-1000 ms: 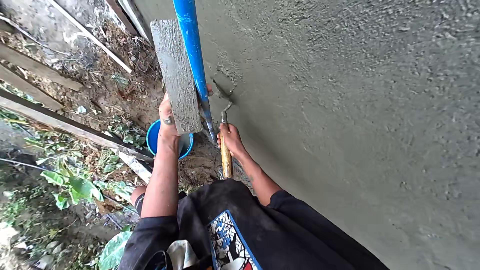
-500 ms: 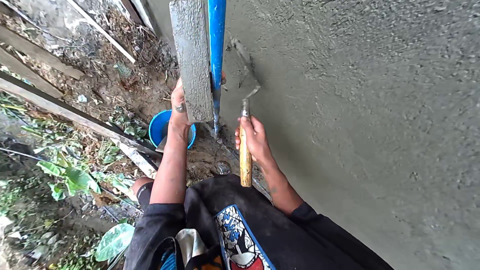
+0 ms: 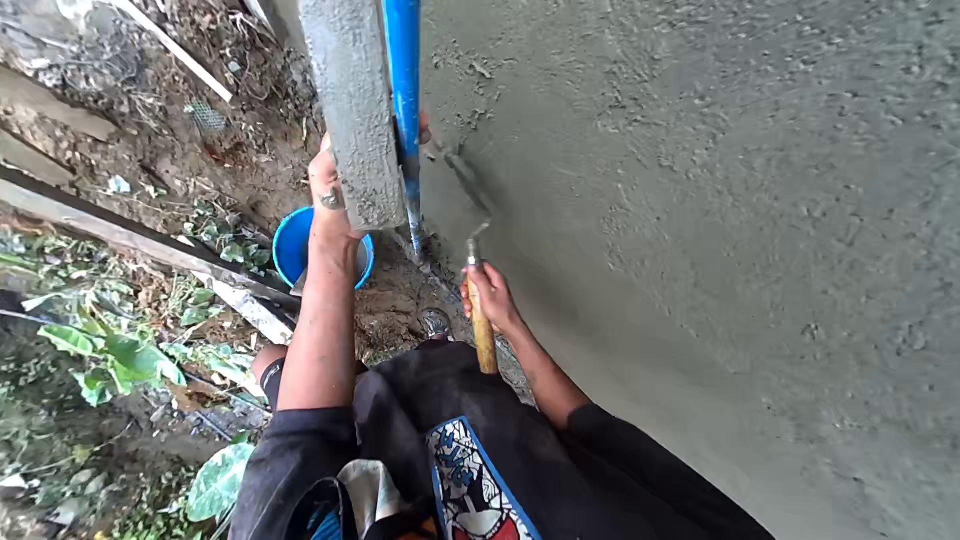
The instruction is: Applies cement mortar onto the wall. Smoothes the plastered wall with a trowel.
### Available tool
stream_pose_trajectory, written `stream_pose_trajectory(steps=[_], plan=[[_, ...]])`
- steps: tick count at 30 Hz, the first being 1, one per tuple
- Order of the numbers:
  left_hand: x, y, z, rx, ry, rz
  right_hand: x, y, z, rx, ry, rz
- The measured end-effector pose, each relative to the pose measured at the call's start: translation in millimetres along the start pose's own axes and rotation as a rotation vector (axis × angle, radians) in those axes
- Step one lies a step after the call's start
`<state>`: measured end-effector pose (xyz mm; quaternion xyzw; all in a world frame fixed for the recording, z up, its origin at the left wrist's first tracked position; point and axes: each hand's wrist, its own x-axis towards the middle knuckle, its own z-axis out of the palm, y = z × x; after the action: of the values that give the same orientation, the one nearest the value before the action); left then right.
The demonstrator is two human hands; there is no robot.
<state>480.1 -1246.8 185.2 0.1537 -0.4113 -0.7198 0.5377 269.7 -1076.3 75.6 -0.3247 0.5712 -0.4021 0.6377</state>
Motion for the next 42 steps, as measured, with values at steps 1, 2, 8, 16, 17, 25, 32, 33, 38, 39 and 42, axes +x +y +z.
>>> stream_pose_trajectory(steps=[1, 2, 8, 16, 17, 25, 32, 33, 38, 39, 42], plan=[[-0.2, 1.0, 0.2, 0.014, 0.002, 0.000, 12.2, 6.2, 1.0, -0.011, 0.002, 0.010], [-0.7, 2.0, 0.8, 0.007, -0.004, 0.004, 21.4, 7.7, 1.3, -0.006, 0.013, 0.023], [-5.8, 4.9, 1.3, -0.027, -0.014, 0.004, -7.1, -57.7, -5.3, 0.131, 0.050, -0.012], [-3.5, -2.4, 8.2, -0.044, -0.008, 0.018, -78.9, -73.5, -21.6, 0.095, -0.014, -0.143], [-3.6, -2.1, 8.1, -0.044, -0.013, 0.020, -73.1, -63.3, -19.4, 0.077, -0.008, -0.102], [-6.6, 2.3, 2.4, 0.010, -0.001, 0.000, 48.6, 35.5, 12.3, 0.013, 0.025, 0.139], [-2.9, 8.5, 6.1, 0.010, 0.000, -0.016, 53.3, -0.7, 17.5, 0.079, 0.079, 0.048], [-2.6, 8.3, 4.4, 0.012, -0.013, -0.013, 44.0, -8.4, 16.1, 0.081, 0.081, 0.034], [-1.6, 4.8, 5.2, -0.007, -0.036, -0.010, -20.5, -40.9, 6.9, 0.029, 0.080, -0.108], [-0.9, 4.1, 3.5, -0.030, -0.034, -0.013, -38.7, -44.9, 3.1, 0.007, 0.069, -0.142], [-0.5, 0.6, -0.1, -0.058, -0.041, 0.003, -69.5, -43.3, -16.4, -0.001, 0.031, -0.257]])
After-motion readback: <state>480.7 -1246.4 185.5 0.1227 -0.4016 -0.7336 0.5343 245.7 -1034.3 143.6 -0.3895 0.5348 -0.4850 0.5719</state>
